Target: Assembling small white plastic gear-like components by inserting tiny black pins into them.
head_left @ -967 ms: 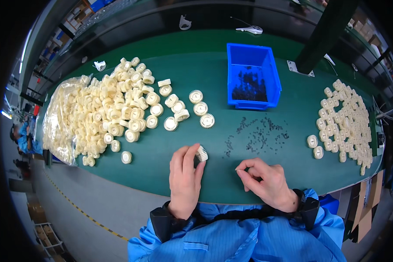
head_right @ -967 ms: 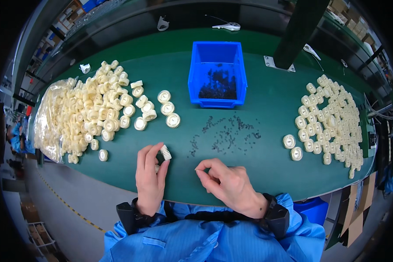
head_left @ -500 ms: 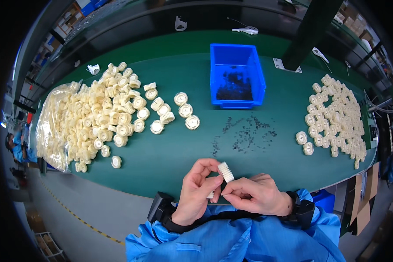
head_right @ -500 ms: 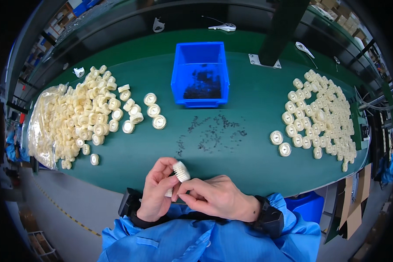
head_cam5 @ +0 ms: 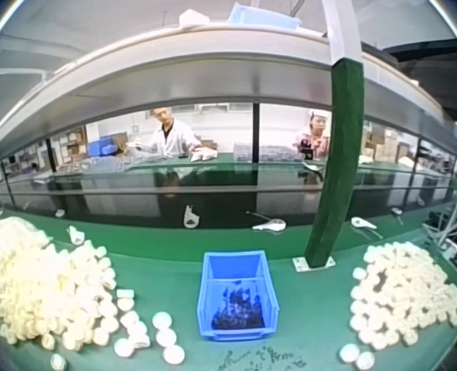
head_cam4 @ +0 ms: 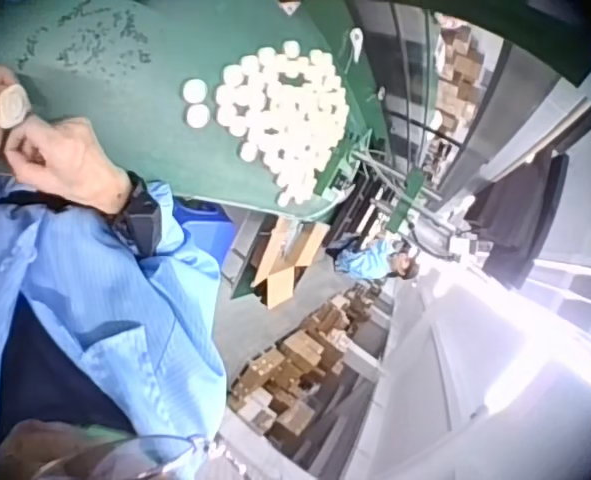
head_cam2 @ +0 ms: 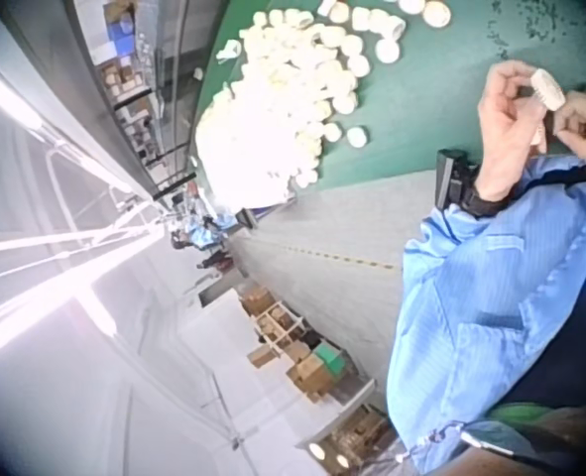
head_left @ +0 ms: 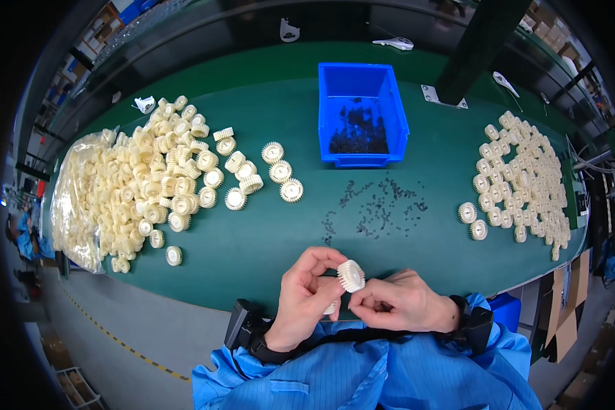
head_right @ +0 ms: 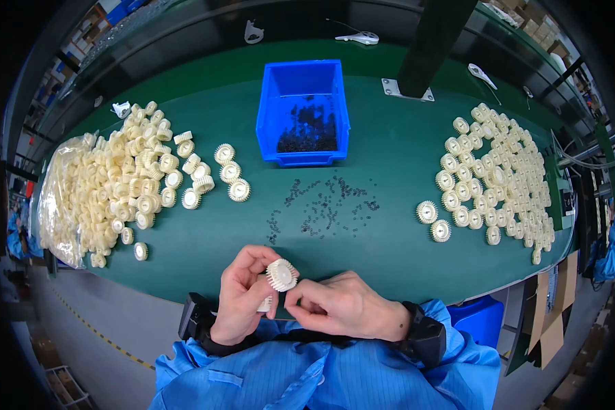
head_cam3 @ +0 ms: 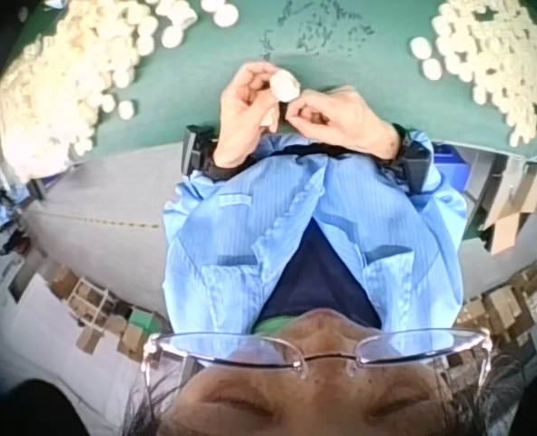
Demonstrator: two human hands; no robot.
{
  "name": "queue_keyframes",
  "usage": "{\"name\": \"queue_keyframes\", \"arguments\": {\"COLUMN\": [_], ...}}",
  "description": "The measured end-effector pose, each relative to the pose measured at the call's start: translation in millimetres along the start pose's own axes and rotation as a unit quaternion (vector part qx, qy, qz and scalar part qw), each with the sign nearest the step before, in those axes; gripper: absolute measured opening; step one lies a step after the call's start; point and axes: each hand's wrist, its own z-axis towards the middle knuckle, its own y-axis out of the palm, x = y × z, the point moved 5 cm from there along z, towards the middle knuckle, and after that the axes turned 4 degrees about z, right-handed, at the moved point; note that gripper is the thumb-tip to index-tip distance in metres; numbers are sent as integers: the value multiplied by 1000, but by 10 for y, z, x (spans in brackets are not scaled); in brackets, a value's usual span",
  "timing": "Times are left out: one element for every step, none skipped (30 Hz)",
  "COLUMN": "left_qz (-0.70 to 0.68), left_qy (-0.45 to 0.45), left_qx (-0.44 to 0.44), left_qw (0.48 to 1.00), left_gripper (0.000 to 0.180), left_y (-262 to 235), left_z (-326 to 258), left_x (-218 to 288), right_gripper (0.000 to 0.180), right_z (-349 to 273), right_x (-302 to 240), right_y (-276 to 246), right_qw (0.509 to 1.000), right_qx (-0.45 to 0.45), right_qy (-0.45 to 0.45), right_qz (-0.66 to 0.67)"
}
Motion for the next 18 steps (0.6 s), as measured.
{"name": "queue_keyframes", "arguments": {"left_qz": [-4,-4,29,62,96,134,139,144,143,82,20,20,11,3,2,8,13,13], "left_qy": [12,11,1,-10,-29,5,6,6,6,-19,-45,-44,-39,-34,-34,-34,-34,-34], "left_qx": [16,15,12,9,10,11,1,-8,-7,-15,-22,-22,-32,-42,-42,-35,-28,-28], "left_qw": [1000,1000,1000,998,995,991,990,990,990,996,999,999,999,999,999,999,999,999], "left_gripper": [30,30,30,30,25,19,18,18,18,18,18,18,18,18,18,17,17,17], "left_y": [-16,0,32,58,70,83,72,65,66,78,88,93,110,124,122,114,106,106], "left_z": [7,13,9,5,5,10,11,10,6,0,-6,-6,-6,-6,-9,-12,-14,-13], "left_x": [1,26,67,91,76,75,43,26,39,35,22,14,3,-2,-7,-11,-14,-9], "right_gripper": [13,14,18,18,19,21,23,23,22,22,20,20,19,18,18,17,16,16], "right_z": [-5,-7,5,21,35,31,17,13,8,0,-7,-18,-35,-47,-46,-45,-46,-47], "right_x": [-40,-84,-146,-149,-167,-199,-150,-159,-155,-151,-110,-86,-42,-15,-18,-7,6,9], "right_y": [-4,-7,-34,-15,-53,-102,-103,-105,-123,-142,-144,-131,-126,-131,-128,-131,-132,-132], "right_qw": [1000,999,999,999,996,986,984,984,980,976,977,977,976,975,975,975,975,975], "right_qx": [-12,-24,-2,-3,64,131,151,151,168,184,179,178,192,205,205,206,208,209], "right_qy": [-9,-19,-49,-48,-61,-76,-74,-73,-65,-56,-28,-28,-17,-5,-5,12,28,28], "right_qz": [17,34,21,22,-22,-67,-63,-64,-81,-97,-114,-115,-100,-85,-85,-81,-76,-76]}}
